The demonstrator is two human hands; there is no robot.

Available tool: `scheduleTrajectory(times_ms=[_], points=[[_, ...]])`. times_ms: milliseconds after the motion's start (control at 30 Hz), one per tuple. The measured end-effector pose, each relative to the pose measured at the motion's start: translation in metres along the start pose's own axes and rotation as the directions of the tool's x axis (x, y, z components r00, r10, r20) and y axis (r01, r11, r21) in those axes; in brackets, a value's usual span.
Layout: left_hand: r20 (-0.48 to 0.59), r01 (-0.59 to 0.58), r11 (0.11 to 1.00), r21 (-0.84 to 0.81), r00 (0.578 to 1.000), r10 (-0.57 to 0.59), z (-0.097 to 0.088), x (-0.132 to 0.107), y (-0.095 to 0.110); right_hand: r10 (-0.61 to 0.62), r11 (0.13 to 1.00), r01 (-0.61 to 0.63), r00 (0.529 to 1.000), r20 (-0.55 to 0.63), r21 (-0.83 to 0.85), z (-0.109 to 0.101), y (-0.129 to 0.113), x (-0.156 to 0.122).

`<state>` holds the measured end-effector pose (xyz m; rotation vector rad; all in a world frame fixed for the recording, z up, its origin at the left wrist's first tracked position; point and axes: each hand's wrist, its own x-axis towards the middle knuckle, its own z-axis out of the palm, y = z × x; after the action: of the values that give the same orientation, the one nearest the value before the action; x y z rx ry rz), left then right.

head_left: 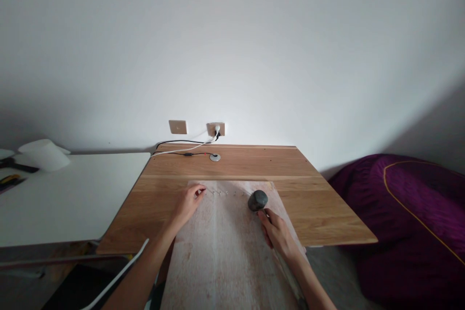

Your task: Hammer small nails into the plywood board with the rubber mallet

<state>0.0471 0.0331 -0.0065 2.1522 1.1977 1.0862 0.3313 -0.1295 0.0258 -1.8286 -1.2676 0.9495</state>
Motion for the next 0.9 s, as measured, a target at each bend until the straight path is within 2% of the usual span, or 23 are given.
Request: scheduleTrajectory(times_ms=[333, 467, 633, 900], points=[[0.035, -0.026, 0.999, 0.037, 0.999, 0.025, 0.003, -0.001, 0.001, -0.002, 1.000, 0.002, 1.000, -0.002, -0.004, 0.000, 0.001, 0.001], [0.016, -0.037, 0.997, 0.071, 0.999, 0.035, 0.008, -0.001, 0.004, -0.015, 1.000, 0.015, 1.000, -0.022, -0.014, -0.001, -0.001, 0.000], [0.028, -0.005, 1.000, -0.003, 1.000, 0.005, 0.011, 0.000, 0.004, -0.020, 1.000, 0.020, 1.000, -0.005, -0.005, 0.000, 0.003, 0.001], [0.061, -0.021, 0.996, -0.087, 0.998, 0.026, 0.009, -0.003, -0.003, -0.018, 1.000, 0.018, 1.000, -0.005, -0.006, 0.000, 0.003, 0.001]])
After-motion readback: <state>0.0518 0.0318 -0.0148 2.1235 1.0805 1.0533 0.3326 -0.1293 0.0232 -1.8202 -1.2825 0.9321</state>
